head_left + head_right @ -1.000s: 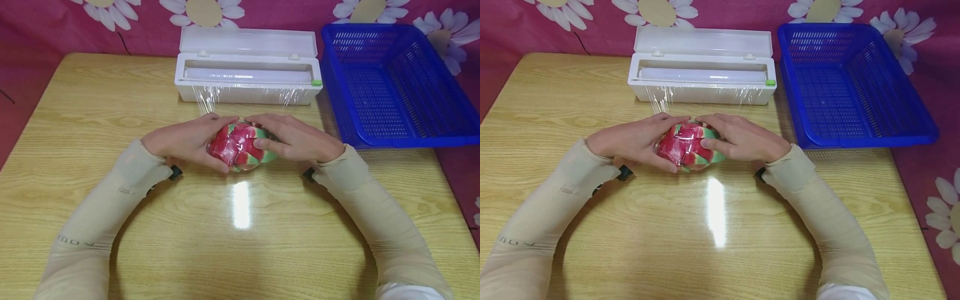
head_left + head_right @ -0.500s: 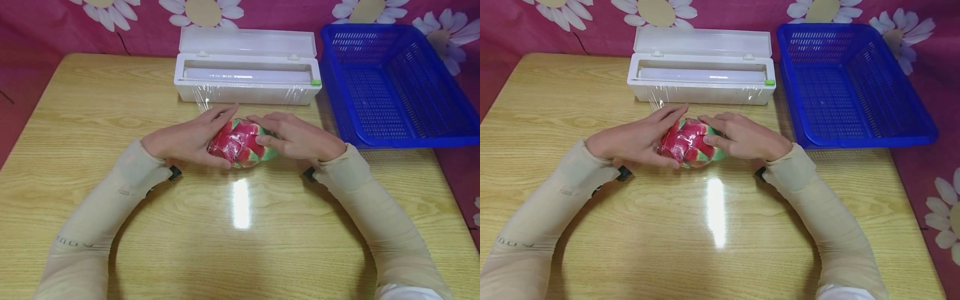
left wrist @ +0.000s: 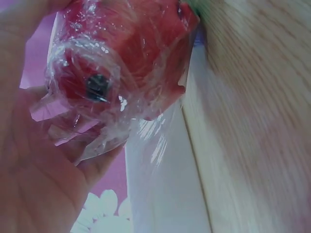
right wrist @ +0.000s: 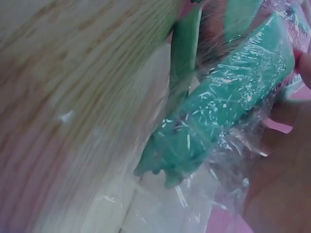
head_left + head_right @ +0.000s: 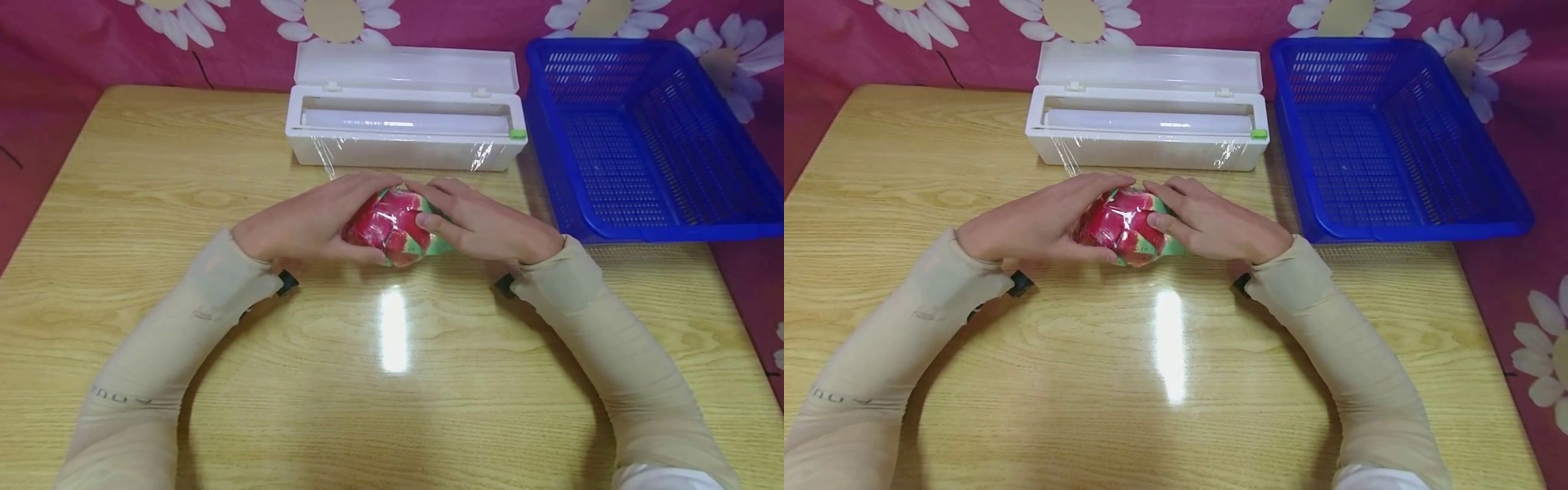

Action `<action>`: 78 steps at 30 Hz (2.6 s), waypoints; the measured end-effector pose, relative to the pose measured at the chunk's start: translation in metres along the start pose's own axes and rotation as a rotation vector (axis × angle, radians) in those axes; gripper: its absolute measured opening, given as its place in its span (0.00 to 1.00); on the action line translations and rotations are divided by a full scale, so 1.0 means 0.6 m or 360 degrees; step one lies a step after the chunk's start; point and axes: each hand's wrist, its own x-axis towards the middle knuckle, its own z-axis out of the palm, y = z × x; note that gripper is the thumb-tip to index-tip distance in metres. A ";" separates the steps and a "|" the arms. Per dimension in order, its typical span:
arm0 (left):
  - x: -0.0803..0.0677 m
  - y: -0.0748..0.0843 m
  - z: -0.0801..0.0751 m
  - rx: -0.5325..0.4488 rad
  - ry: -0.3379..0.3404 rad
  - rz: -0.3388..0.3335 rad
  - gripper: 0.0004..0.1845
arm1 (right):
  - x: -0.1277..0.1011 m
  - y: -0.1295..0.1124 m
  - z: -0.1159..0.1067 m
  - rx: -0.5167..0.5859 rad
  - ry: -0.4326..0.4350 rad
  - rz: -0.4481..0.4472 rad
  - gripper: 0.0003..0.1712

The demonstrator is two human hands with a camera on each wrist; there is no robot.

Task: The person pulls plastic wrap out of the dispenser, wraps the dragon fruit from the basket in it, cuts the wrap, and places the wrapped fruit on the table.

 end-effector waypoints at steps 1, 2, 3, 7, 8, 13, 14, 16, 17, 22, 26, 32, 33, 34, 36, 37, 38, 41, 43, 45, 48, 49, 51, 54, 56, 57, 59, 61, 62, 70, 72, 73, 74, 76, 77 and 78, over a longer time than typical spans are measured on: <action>0.001 -0.001 0.000 -0.0011 -0.0004 -0.0013 0.52 | 0.001 0.000 0.001 0.0011 0.0009 0.0008 0.37; 0.001 -0.002 -0.001 -0.0025 -0.0007 -0.0025 0.51 | 0.001 0.000 0.001 0.0019 0.0022 0.0010 0.37; 0.002 -0.003 -0.001 -0.0037 -0.0011 -0.0040 0.51 | 0.002 0.000 0.002 0.0022 0.0040 0.0007 0.36; 0.003 -0.009 -0.002 -0.0102 -0.0026 -0.0116 0.53 | 0.005 0.000 0.005 0.0010 0.0125 -0.0014 0.33; 0.003 -0.011 -0.002 -0.0117 -0.0029 -0.0133 0.53 | 0.006 0.001 0.005 0.0006 0.0145 -0.0033 0.32; 0.001 -0.015 -0.004 -0.0184 -0.0049 -0.0248 0.54 | 0.013 0.006 0.010 -0.0066 0.0272 -0.0192 0.30; 0.002 -0.016 -0.004 -0.0188 -0.0048 -0.0255 0.54 | 0.013 0.008 0.010 -0.0091 0.0300 -0.0219 0.30; 0.003 -0.019 -0.004 -0.0193 -0.0052 -0.0265 0.56 | 0.012 0.009 0.011 -0.0133 0.0333 -0.0219 0.31; 0.004 -0.021 -0.003 -0.0193 -0.0052 -0.0267 0.56 | 0.012 0.009 0.010 -0.0148 0.0342 -0.0204 0.31; 0.006 -0.026 -0.001 -0.0194 -0.0065 -0.0280 0.60 | 0.007 0.011 0.007 -0.0155 0.0337 -0.0100 0.35; 0.004 -0.029 0.002 -0.0159 -0.0070 -0.0285 0.60 | 0.003 0.014 0.002 -0.0091 0.0378 0.0013 0.35; -0.002 -0.030 0.003 -0.0174 -0.0047 -0.0309 0.61 | 0.005 0.020 -0.003 -0.0011 0.0599 0.0096 0.34; -0.003 -0.030 0.004 -0.0181 -0.0040 -0.0314 0.62 | 0.006 0.022 -0.003 0.0001 0.0655 0.0094 0.33; -0.004 -0.030 0.004 -0.0184 -0.0035 -0.0318 0.62 | 0.006 0.024 -0.004 0.0010 0.0718 0.0090 0.33; -0.005 -0.030 0.004 -0.0184 -0.0028 -0.0327 0.63 | 0.008 0.028 -0.004 0.0025 0.0847 0.0099 0.31; -0.006 -0.030 0.004 -0.0179 -0.0023 -0.0327 0.63 | 0.008 0.031 -0.003 0.0031 0.0910 0.0103 0.30; -0.007 -0.031 0.004 -0.0176 -0.0019 -0.0322 0.63 | 0.009 0.033 -0.003 0.0036 0.0967 0.0115 0.29; -0.009 -0.031 0.003 -0.0170 0.0014 -0.0300 0.63 | 0.010 0.040 -0.003 0.0048 0.1102 0.0152 0.28; -0.012 -0.031 0.000 -0.0176 0.0051 -0.0298 0.62 | 0.011 0.043 -0.004 0.0055 0.1184 0.0174 0.28; -0.017 -0.030 -0.004 -0.0176 0.0087 -0.0309 0.61 | 0.013 0.047 -0.005 0.0072 0.1271 0.0206 0.28; -0.021 -0.027 -0.013 -0.0164 0.0126 -0.0324 0.58 | 0.012 0.052 -0.006 0.0096 0.1379 0.0286 0.30; -0.022 -0.025 -0.016 -0.0153 0.0133 -0.0321 0.57 | 0.011 0.054 -0.007 0.0101 0.1404 0.0320 0.30; -0.022 -0.023 -0.021 -0.0143 0.0143 -0.0309 0.56 | 0.009 0.057 -0.007 0.0109 0.1422 0.0387 0.31; -0.024 -0.019 -0.030 -0.0140 0.0145 -0.0308 0.54 | 0.005 0.060 -0.010 0.0114 0.1409 0.0473 0.36; -0.025 -0.016 -0.035 -0.0130 0.0151 -0.0309 0.54 | 0.004 0.061 -0.011 0.0124 0.1396 0.0531 0.39; -0.025 -0.015 -0.037 -0.0122 0.0152 -0.0314 0.53 | 0.003 0.061 -0.011 0.0125 0.1393 0.0558 0.40; -0.026 -0.013 -0.041 -0.0112 0.0152 -0.0330 0.53 | 0.001 0.062 -0.012 0.0129 0.1391 0.0612 0.43; -0.027 -0.011 -0.044 -0.0101 0.0150 -0.0349 0.53 | -0.001 0.062 -0.011 0.0133 0.1392 0.0653 0.44; -0.027 -0.010 -0.045 -0.0101 0.0144 -0.0368 0.53 | -0.003 0.062 -0.011 0.0135 0.1392 0.0665 0.45; -0.036 -0.011 -0.051 -0.0051 0.0165 -0.0384 0.54 | -0.020 0.064 -0.014 0.0174 0.1286 0.0810 0.58; -0.037 -0.012 -0.053 -0.0028 0.0176 -0.0377 0.54 | -0.022 0.065 -0.016 0.0204 0.1231 0.0869 0.60; -0.037 -0.014 -0.053 -0.0022 0.0179 -0.0378 0.55 | -0.023 0.066 -0.017 0.0225 0.1207 0.0893 0.61; -0.037 -0.015 -0.053 -0.0021 0.0182 -0.0378 0.55 | -0.023 0.068 -0.017 0.0245 0.1187 0.0915 0.62; -0.036 -0.017 -0.054 -0.0017 0.0183 -0.0383 0.55 | -0.023 0.072 -0.016 0.0297 0.1163 0.0938 0.64; -0.036 -0.018 -0.054 -0.0016 0.0183 -0.0384 0.55 | -0.023 0.074 -0.016 0.0323 0.1156 0.0944 0.64; -0.036 -0.019 -0.053 -0.0016 0.0182 -0.0383 0.55 | -0.023 0.076 -0.016 0.0340 0.1154 0.0945 0.65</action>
